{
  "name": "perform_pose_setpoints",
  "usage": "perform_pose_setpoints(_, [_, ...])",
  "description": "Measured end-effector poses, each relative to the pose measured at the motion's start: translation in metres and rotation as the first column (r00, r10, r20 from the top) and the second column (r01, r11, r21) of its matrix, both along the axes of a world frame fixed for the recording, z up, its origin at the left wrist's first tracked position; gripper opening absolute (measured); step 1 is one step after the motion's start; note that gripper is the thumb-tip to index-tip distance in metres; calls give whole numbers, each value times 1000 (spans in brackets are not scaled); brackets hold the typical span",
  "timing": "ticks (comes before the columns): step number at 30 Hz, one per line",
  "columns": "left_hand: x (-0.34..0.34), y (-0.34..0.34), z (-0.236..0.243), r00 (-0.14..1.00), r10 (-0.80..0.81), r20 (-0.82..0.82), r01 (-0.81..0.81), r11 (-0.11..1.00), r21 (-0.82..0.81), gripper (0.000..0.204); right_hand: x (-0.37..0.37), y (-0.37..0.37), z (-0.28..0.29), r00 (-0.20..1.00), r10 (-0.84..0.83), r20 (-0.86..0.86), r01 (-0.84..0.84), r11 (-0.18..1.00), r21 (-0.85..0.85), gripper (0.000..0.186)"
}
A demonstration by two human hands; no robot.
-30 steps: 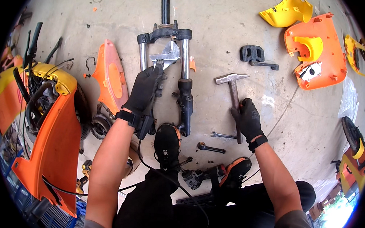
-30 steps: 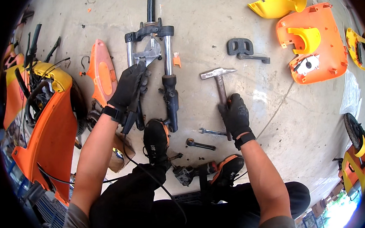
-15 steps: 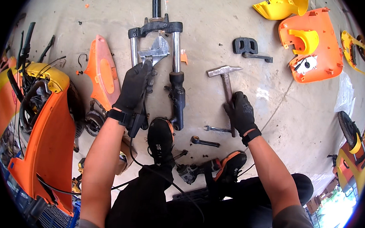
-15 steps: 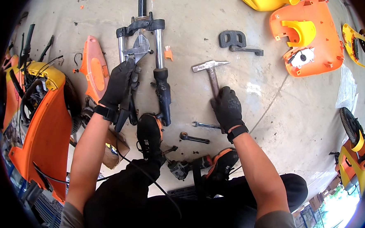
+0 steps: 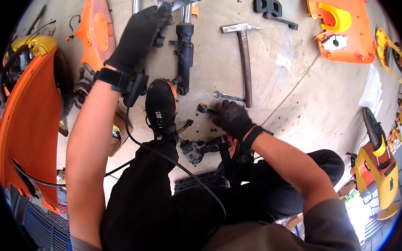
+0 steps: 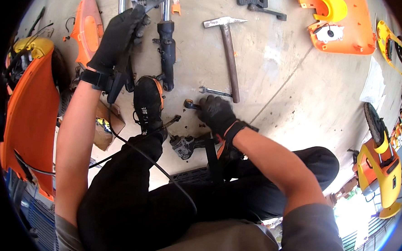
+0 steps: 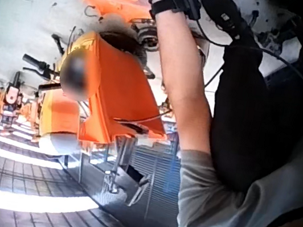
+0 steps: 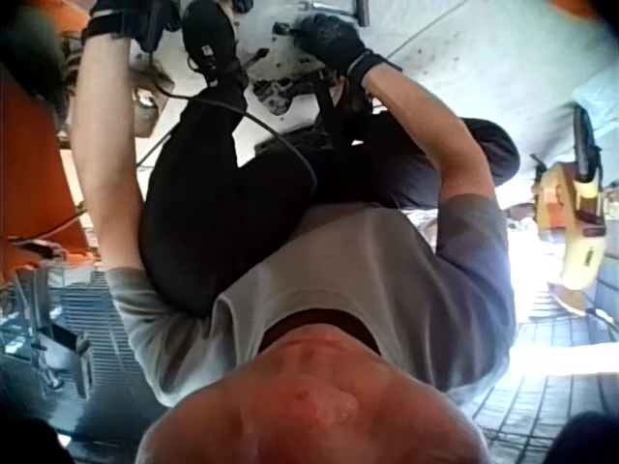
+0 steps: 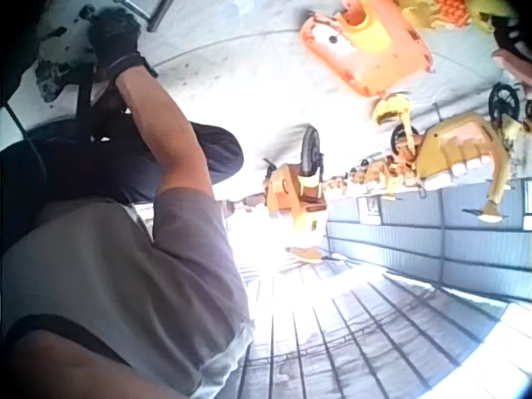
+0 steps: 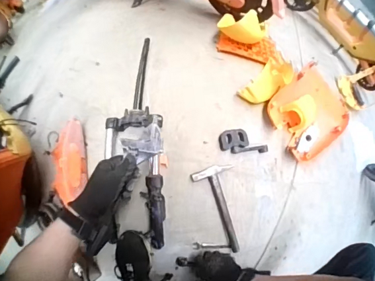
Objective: The person uses a hammer to knock a metal component out of an orange plastic motorcycle fairing, then handles a small metal bracket and uses an adjustable wrench to attempt to straighten or bend it before hitting it with a hammer on the floor.
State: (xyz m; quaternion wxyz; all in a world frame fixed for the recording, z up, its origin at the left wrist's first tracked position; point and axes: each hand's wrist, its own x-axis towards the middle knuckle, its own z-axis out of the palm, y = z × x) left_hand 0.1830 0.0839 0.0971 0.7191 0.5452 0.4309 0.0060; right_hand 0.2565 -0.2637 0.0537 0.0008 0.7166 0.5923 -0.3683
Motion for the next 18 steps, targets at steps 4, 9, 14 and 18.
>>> perform_pose_setpoints(4, [-3, -24, 11, 998, 12, -68, -6, 997, 81, 37, -29, -18, -18, 998, -48, -29, 47, 999, -16, 17])
perform_pose_setpoints(9, [-9, -44, 24, 997, 55, -45, -55, 998, -20, 36, 12, 17, 4, 869, -321, -376, 399, 905, 149, 14])
perform_pose_setpoints(14, [-6, -67, 29, 986, 95, -135, -106, 991, -80, 40, 83, 69, 19, 609, -689, -393, 733, 678, -53, 23])
perform_pose_setpoints(18, [1, -86, 27, 990, 59, -128, -90, 963, -253, 36, 93, 68, 12, 700, -670, -247, 686, 727, -29, 29])
